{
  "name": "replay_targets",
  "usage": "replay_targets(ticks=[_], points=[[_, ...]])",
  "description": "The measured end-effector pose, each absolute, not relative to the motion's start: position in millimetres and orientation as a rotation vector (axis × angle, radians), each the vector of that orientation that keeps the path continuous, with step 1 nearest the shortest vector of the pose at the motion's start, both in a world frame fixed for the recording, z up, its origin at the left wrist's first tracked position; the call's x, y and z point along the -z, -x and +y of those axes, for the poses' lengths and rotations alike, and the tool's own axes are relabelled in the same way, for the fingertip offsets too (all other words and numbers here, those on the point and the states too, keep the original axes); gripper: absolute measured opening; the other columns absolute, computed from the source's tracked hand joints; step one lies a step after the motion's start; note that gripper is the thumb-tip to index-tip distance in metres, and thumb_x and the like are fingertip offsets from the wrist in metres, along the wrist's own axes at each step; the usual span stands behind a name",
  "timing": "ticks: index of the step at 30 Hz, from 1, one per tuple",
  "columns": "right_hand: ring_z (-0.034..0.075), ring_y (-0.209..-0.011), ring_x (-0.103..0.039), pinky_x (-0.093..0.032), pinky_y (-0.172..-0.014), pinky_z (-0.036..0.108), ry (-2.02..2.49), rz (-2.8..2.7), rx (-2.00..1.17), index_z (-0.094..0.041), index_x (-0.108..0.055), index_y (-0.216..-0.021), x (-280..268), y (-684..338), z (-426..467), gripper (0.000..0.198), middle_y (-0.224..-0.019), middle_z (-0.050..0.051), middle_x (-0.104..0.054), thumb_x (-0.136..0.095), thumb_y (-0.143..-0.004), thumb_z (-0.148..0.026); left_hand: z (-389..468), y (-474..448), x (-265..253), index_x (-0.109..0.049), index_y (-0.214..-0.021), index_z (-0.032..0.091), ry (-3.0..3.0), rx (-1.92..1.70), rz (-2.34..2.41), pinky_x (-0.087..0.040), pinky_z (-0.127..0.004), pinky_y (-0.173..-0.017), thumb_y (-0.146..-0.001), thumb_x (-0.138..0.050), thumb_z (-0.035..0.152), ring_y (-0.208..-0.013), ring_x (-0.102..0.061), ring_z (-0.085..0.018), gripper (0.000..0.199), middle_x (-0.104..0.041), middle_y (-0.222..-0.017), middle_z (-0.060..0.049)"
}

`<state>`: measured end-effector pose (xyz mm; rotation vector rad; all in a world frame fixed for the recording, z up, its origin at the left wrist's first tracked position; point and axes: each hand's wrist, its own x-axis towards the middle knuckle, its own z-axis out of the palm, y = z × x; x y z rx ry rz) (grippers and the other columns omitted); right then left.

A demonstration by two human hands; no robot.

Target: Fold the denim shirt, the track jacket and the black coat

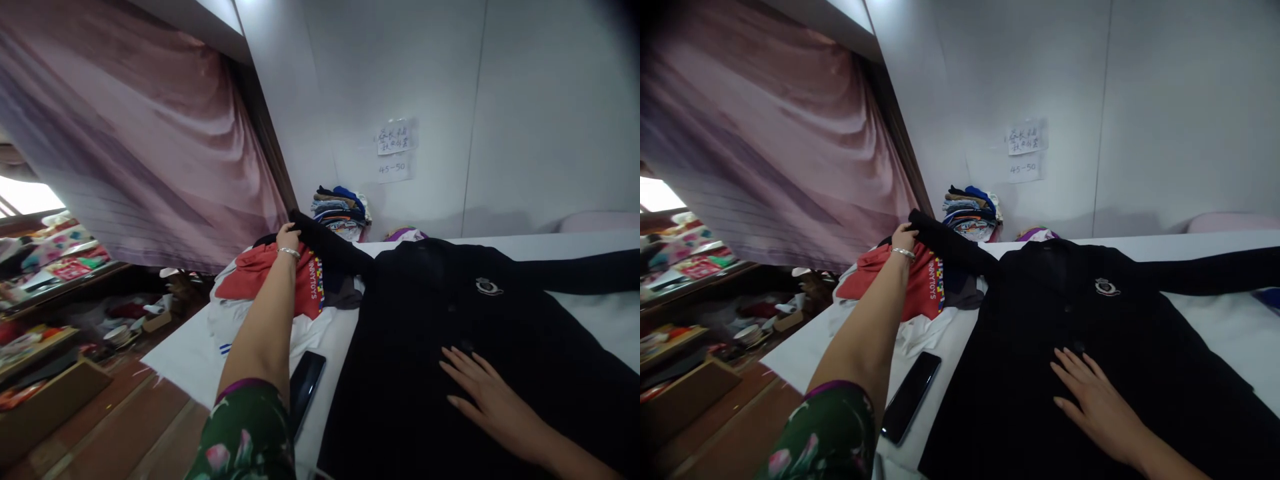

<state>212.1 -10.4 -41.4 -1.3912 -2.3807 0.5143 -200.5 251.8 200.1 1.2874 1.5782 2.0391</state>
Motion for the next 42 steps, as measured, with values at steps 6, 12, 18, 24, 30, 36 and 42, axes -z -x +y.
replay_targets(ticks=[6,12,18,24,30,36,42], points=[[0.030,-0.139,-0.020,-0.015,-0.111,0.060,1.377,-2.354,-0.546,-0.035,-0.037,-0.141,38.9,-211.9,-11.9,0.057,-0.151,-0.001,-0.024,-0.043,-0.089,-0.055,199.9,163.6,-211.5,-0.058,-0.075,0.016,-1.581,-1.955,1.424,-0.048,-0.026,-0.077,-0.062,-0.055,0.005,-0.076,-0.058,-0.013,0.017,-0.060,-0.073,0.003],[0.030,-0.139,-0.021,-0.012,-0.112,0.057,1.376,-2.234,-0.788,-0.032,-0.050,-0.133,20.3,-213.1,-2.8,0.058,-0.149,0.003,-0.033,-0.049,-0.083,-0.060,99.7,116.1,-175.5,-0.060,-0.084,0.018,-2.308,-1.772,1.259,-0.044,-0.032,-0.091,-0.073,-0.052,0.012,-0.101,-0.056,-0.018,0.016,-0.060,-0.103,-0.004],[0.027,-0.124,-0.048,-0.045,-0.096,0.049,1.082,-1.588,-1.365,-0.030,-0.032,-0.144,-25.8,-196.2,13.2,0.064,-0.139,0.010,-0.049,-0.023,-0.090,-0.064,26.3,62.7,-101.1,-0.063,-0.094,0.021,-2.815,-1.113,0.932,-0.045,-0.033,-0.090,-0.071,-0.047,0.007,-0.106,-0.055,-0.018,0.031,-0.060,-0.112,-0.007],[0.029,-0.106,-0.061,-0.050,-0.088,0.050,0.890,-1.112,-1.658,-0.024,-0.060,-0.121,-36.7,-164.3,-11.4,0.054,-0.111,0.009,-0.068,-0.041,-0.087,-0.062,-1.3,27.9,-50.6,-0.063,-0.096,0.019,-3.015,-0.749,0.762,-0.046,-0.032,-0.083,-0.083,-0.047,0.014,-0.100,-0.057,-0.018,0.022,-0.062,-0.112,-0.007],[0.029,-0.096,-0.065,-0.054,-0.083,0.046,1.007,-0.866,-1.533,-0.019,-0.065,-0.106,-55.1,-162.6,-9.5,0.035,-0.101,0.008,-0.071,-0.070,-0.076,-0.037,-9.2,45.5,-52.0,-0.052,-0.123,0.021,-2.834,-0.844,0.776,-0.044,-0.036,-0.095,-0.085,-0.049,0.021,-0.116,-0.051,-0.019,0.038,-0.056,-0.126,-0.009],[0.027,-0.089,-0.067,-0.055,-0.081,0.043,1.064,-1.005,-1.199,-0.017,-0.063,-0.095,-97.2,-189.9,40.2,0.026,-0.095,0.008,-0.071,-0.069,-0.072,-0.028,-5.5,102.2,-28.3,-0.047,-0.130,0.019,-2.282,-0.740,1.634,-0.037,-0.041,-0.107,-0.082,-0.054,0.029,-0.128,-0.043,-0.023,0.050,-0.046,-0.138,-0.012],[0.018,-0.082,-0.064,-0.050,-0.077,0.033,1.090,-0.990,-1.012,-0.007,-0.056,-0.093,-150.9,-219.7,96.0,0.015,-0.089,0.010,-0.067,-0.058,-0.081,-0.015,-11.4,137.0,-6.9,-0.040,-0.138,0.015,-1.957,-0.358,2.005,-0.042,-0.036,-0.097,-0.078,-0.057,0.037,-0.122,-0.050,-0.028,0.065,-0.052,-0.133,-0.015]])
